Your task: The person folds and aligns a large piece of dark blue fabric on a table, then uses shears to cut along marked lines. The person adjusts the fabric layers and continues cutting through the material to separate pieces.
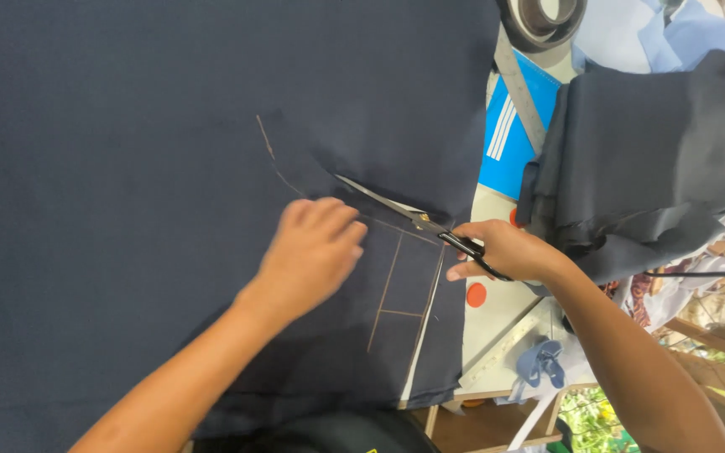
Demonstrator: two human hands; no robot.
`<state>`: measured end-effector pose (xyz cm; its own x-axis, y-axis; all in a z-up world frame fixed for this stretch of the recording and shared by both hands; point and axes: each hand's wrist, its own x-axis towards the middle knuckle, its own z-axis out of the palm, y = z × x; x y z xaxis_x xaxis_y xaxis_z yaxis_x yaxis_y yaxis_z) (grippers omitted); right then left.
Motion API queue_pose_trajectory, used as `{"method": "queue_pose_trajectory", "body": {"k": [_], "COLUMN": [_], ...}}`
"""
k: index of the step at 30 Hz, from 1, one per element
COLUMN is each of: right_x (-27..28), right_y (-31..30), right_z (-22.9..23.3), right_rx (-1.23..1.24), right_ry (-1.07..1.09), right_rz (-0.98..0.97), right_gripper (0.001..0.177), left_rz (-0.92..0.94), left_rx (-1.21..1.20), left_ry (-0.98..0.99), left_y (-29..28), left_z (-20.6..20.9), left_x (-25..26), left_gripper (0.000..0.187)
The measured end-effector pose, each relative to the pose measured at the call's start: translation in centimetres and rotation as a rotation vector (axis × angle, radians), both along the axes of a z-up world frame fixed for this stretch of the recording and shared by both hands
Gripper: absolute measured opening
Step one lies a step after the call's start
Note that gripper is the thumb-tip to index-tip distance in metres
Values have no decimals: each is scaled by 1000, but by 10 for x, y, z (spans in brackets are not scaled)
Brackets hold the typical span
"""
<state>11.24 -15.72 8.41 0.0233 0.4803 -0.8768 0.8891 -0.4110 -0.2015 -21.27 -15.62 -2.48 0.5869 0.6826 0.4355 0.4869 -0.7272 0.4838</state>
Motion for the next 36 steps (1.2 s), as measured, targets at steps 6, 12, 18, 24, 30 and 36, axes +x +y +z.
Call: {"method": "queue_pose_trajectory", "body": {"k": [6, 12, 18, 24, 30, 36], "right_x": [-14, -4, 19, -16, -49, -49], "right_y": [2, -16, -67, -62, -49, -55], "right_z": [20, 17, -39, -36, -36, -54], "right_rx": [31, 65, 213, 166, 219, 219], "right_ry": [40, 147, 292, 245, 246, 245], "right_rz": [-113, -316, -499, -384, -351, -419], "right_gripper": [73, 62, 61, 60, 55, 32], "left_rz": [72, 71, 71, 58, 54, 50], "left_rx": [100, 139, 162, 143, 111, 96], "left_ry": [124, 69, 68, 110, 126, 133], "left_y": [22, 21, 23, 23, 22, 22], "left_z": [-22, -31, -27, -29, -31, -32], "left_x": [-50, -53, -53, -56, -56, -57], "left_gripper": [36, 34, 33, 32, 33, 33]}}
